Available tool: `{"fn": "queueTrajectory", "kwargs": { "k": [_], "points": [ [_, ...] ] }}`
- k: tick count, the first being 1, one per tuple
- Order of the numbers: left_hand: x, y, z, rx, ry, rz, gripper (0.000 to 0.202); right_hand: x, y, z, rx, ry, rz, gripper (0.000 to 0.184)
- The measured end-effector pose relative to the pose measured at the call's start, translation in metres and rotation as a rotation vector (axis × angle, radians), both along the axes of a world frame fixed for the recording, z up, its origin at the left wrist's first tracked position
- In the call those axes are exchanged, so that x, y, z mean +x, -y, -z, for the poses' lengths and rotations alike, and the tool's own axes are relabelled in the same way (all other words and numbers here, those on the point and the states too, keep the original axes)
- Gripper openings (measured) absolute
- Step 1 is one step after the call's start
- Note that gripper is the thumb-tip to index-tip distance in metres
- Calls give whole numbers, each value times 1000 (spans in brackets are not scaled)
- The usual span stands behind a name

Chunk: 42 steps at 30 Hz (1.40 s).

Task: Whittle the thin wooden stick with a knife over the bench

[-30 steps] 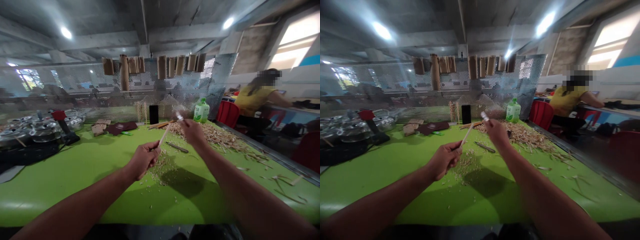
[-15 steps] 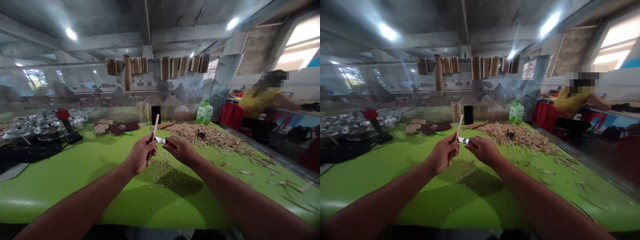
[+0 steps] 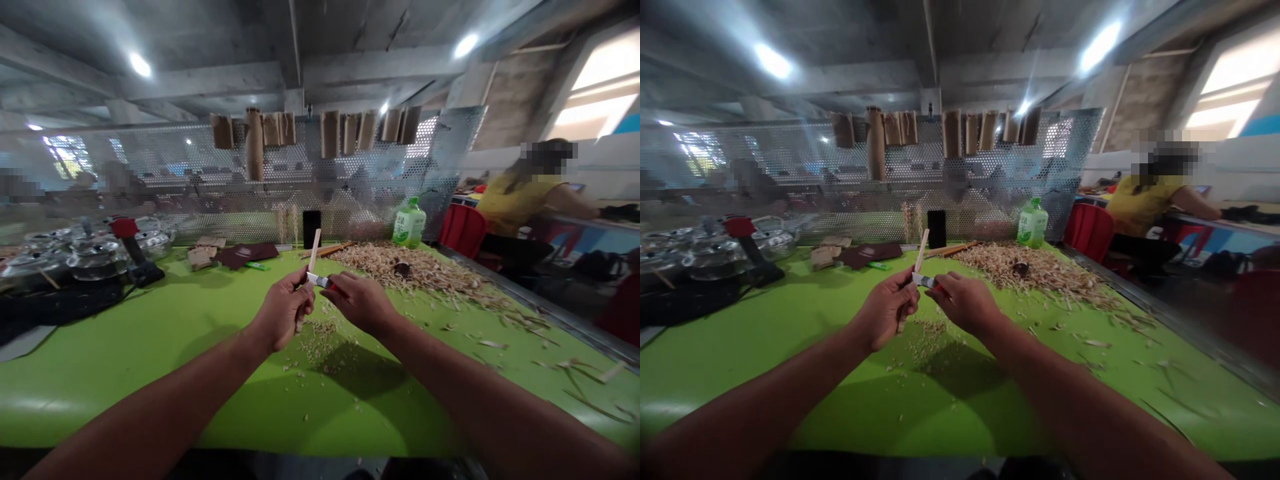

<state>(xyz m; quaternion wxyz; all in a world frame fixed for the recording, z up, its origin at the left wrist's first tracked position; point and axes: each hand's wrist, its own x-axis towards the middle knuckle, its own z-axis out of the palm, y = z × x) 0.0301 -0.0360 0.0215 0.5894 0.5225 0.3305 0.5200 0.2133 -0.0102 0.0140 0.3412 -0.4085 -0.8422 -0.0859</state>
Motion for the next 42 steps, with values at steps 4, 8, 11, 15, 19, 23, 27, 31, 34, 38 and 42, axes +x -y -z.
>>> {"fn": "queueTrajectory", "kwargs": {
  "k": [4, 8, 11, 15, 19, 23, 27, 31, 34, 38, 42],
  "points": [
    [2, 1, -3, -21, 7, 39, 40, 3, 0, -4, 55, 56, 37, 33],
    [1, 2, -7, -1, 32, 69, 34, 7, 0, -7, 77, 68, 46, 33],
    [1, 1, -9, 11, 32, 85, 32, 4, 1, -7, 90, 85, 48, 32],
    [0, 3, -10, 20, 40, 79, 36, 5, -4, -10, 71, 61, 23, 30],
    [2, 12, -4, -60, -125, 108, 44, 48, -30, -28, -45, -360, 274, 43],
    [2, 8, 4, -31, -85, 95, 52, 88, -48, -37, 80, -604, 464, 43],
    [-3, -6, 10, -11, -52, 0, 51, 58, -35, -20, -20, -404, 134, 34],
    [-5, -9, 9, 4, -47, -24, 53, 17, -14, -7, -111, -208, -66, 28],
    [-3, -3, 4, 8, -77, -26, 50, 9, -6, -4, -149, -149, -94, 27],
    [-1, 4, -3, 8, -89, -28, 48, 8, -4, -3, -149, -95, -133, 28],
    [0, 6, -5, 2, -90, -26, 47, 4, -3, -1, -134, -92, -133, 28]
  ]
}}
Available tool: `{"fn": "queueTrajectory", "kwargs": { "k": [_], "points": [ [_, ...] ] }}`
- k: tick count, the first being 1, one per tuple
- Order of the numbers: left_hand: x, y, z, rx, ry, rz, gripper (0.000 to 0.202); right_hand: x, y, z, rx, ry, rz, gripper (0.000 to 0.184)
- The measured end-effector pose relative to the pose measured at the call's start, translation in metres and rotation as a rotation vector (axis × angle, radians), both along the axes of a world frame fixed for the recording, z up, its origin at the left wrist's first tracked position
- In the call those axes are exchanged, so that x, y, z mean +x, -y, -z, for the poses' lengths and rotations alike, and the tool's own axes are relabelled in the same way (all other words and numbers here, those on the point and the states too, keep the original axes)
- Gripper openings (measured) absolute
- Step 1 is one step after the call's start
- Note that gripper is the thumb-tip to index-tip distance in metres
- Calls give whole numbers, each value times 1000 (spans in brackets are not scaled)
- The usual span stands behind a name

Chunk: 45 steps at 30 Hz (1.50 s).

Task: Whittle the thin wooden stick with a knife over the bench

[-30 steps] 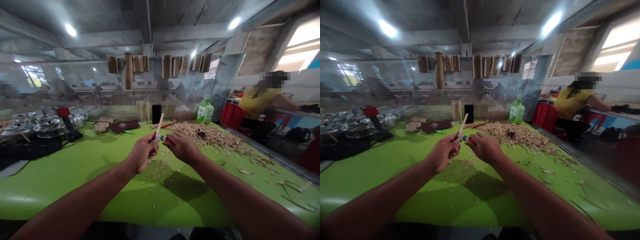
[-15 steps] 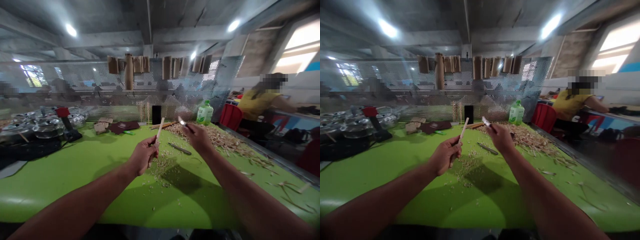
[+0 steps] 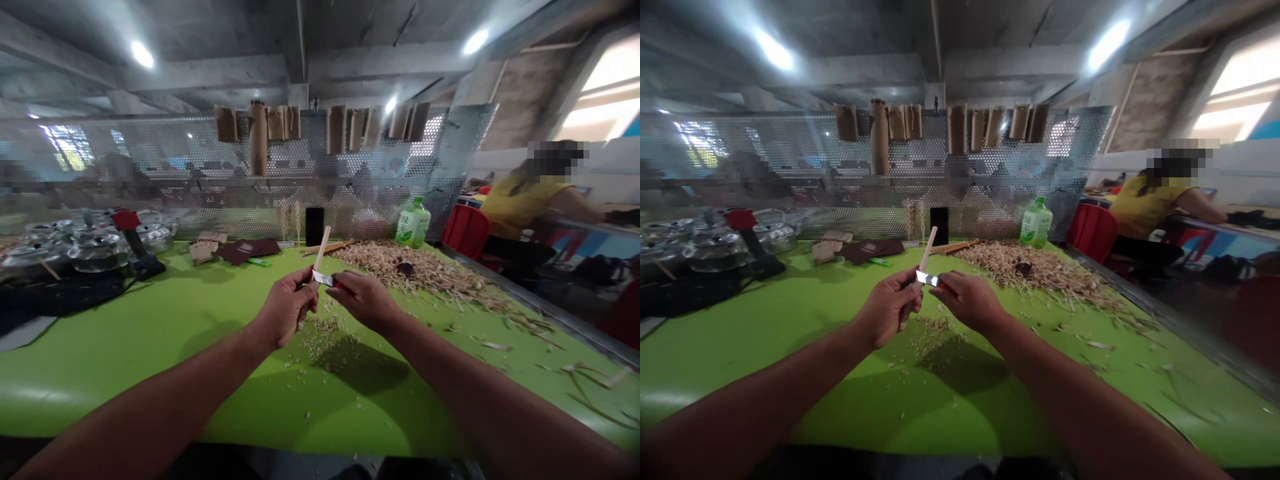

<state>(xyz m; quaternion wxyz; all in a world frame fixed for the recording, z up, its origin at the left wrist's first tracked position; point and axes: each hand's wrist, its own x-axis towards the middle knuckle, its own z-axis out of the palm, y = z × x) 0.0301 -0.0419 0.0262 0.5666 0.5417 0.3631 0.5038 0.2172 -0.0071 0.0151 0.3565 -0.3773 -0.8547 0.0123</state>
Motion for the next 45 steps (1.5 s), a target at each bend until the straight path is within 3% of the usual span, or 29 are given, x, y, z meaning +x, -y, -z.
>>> {"fn": "queueTrajectory", "kwargs": {
  "k": [16, 24, 33, 36, 39, 41, 45],
  "points": [
    [4, 4, -6, 31, -58, -69, 30, 0, 2, -2, 34, 45, 61, 28],
    [2, 1, -1, 59, -67, -41, 42, 8, 1, -10, 110, 94, 137, 28],
    [7, 2, 6, 8, -26, 59, 38, 33, -24, -21, 195, -73, 355, 31],
    [10, 10, 4, -74, -102, 87, 38, 63, -42, -29, 72, -352, 551, 40],
    [12, 8, 6, -87, 15, 143, 36, 84, -51, -33, 83, -517, 688, 42],
    [12, 1, 9, -78, 119, 150, 31, 77, -46, -29, 29, -459, 582, 40],
    [3, -12, 13, -72, 213, 130, 25, 29, -22, -13, 47, -248, 193, 31]
  ]
}}
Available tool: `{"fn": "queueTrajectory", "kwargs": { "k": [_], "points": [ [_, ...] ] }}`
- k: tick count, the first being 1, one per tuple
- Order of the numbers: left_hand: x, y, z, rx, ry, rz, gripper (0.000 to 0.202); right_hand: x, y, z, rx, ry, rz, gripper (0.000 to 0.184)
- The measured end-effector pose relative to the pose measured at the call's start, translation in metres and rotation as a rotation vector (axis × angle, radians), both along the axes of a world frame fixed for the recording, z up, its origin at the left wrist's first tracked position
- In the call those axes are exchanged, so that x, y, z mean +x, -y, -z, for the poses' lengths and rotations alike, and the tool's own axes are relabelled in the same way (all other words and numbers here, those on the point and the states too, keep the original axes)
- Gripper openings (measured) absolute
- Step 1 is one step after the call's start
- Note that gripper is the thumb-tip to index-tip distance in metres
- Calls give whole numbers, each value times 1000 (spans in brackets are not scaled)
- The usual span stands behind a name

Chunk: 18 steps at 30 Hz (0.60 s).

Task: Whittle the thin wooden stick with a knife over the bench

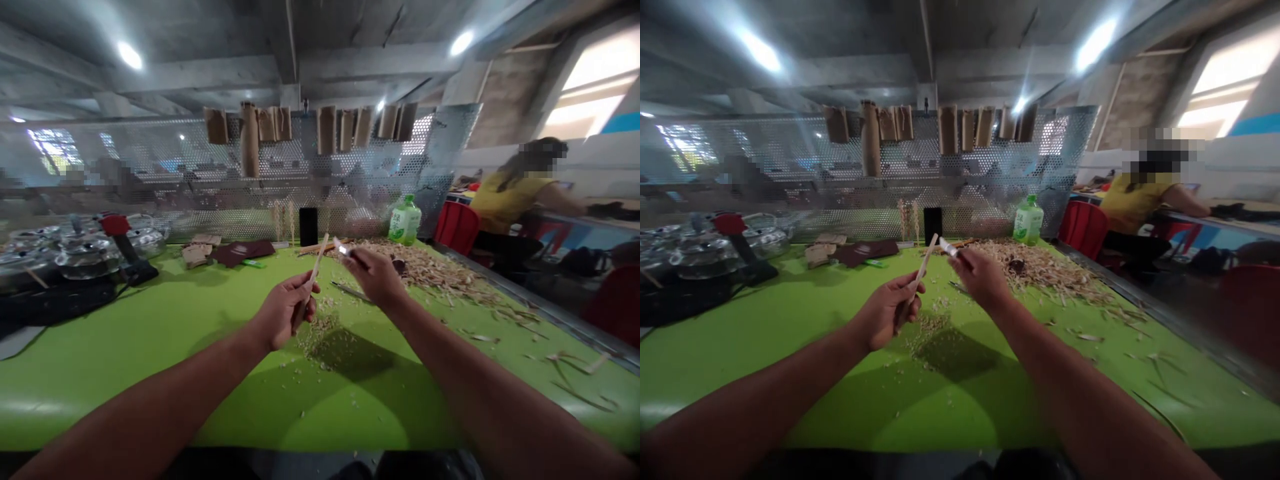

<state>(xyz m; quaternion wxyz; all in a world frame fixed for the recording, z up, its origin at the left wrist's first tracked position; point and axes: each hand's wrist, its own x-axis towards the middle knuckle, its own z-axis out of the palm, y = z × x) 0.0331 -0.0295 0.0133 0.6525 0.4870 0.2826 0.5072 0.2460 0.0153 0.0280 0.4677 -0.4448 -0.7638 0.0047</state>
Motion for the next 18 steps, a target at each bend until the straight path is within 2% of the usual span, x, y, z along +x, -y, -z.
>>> {"fn": "queueTrajectory", "kwargs": {
  "k": [4, 10, 18],
  "points": [
    [-6, 1, -5, -4, 57, -17, 32, -27, 17, 8, -68, 152, -134, 28],
    [-2, 7, -12, 9, -10, -30, 30, -28, 22, 9, -53, 221, -165, 28],
    [-3, 8, -8, 37, -96, -50, 34, -30, 25, 9, -50, 242, -155, 27]
  ]
}}
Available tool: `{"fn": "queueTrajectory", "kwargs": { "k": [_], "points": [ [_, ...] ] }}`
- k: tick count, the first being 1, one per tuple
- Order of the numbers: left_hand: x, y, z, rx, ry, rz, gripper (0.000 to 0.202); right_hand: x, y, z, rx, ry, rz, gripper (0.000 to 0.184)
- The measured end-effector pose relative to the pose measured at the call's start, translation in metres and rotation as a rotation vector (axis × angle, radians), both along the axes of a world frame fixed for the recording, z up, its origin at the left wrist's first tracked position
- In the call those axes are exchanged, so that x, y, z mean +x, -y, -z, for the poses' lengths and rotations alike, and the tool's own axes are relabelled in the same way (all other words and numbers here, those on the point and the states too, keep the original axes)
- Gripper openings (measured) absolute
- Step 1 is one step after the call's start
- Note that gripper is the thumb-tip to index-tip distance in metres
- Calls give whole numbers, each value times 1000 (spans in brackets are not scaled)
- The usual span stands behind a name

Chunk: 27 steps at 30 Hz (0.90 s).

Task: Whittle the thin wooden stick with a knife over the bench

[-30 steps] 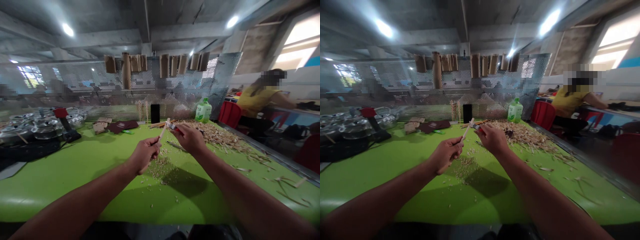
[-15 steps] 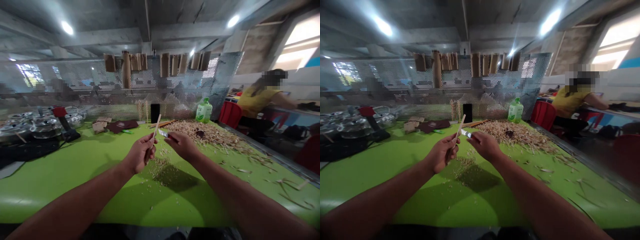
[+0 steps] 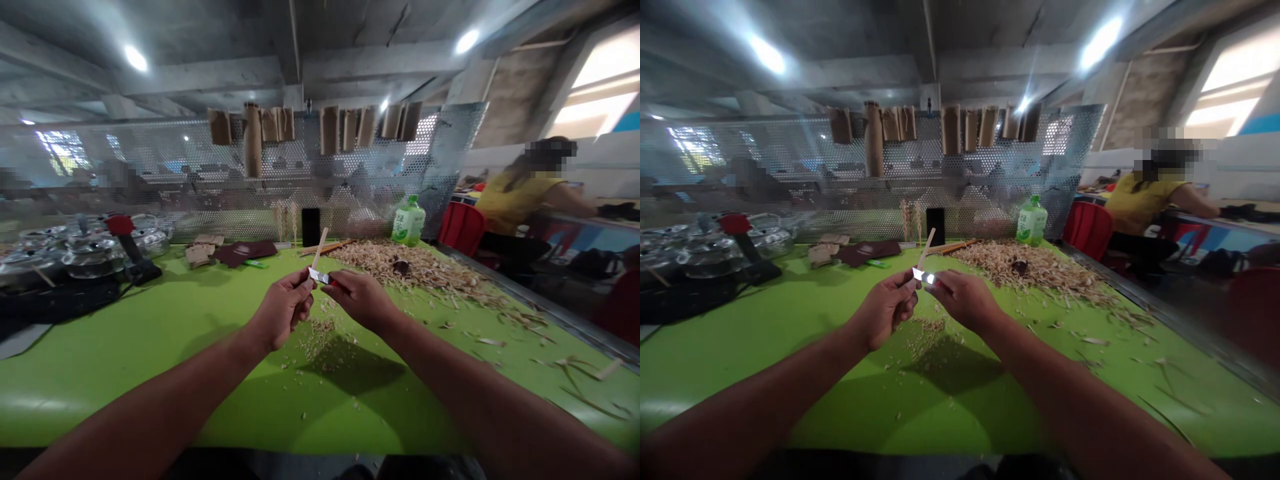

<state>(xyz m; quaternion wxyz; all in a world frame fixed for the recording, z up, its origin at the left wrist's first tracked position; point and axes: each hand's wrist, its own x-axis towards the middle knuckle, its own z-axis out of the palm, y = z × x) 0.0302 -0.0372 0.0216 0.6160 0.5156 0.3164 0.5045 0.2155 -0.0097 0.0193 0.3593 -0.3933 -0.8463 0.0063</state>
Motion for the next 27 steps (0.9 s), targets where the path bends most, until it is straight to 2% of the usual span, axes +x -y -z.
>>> {"fn": "queueTrajectory", "kwargs": {
  "k": [7, 10, 12, 14, 15, 16, 17, 19, 23, 27],
  "points": [
    [-2, 2, -1, 9, -48, -7, 40, -2, 3, -2, 61, 37, 71, 26],
    [0, 10, 0, -3, -50, 2, 43, 14, -10, -10, 91, -39, 108, 28],
    [4, 16, 1, -20, -87, 25, 44, 39, -26, -21, 92, -196, 241, 33],
    [8, 20, 3, -44, -107, 76, 44, 70, -42, -30, 38, -413, 496, 38],
    [9, 20, 3, -56, -75, 92, 42, 82, -48, -33, 64, -475, 579, 39],
    [10, 20, 3, -73, -34, 105, 36, 91, -52, -34, 94, -538, 642, 41],
    [11, 18, 2, -83, 18, 104, 29, 95, -54, -34, 110, -564, 648, 41],
    [9, 11, 0, -101, 106, 79, 19, 88, -51, -27, 119, -536, 554, 39],
    [1, 1, -2, -110, 205, 49, 21, 43, -32, -9, 61, -302, 220, 33],
    [0, 1, -3, -100, 223, 66, 23, 13, -11, -4, 9, -159, 96, 30]
  ]
}}
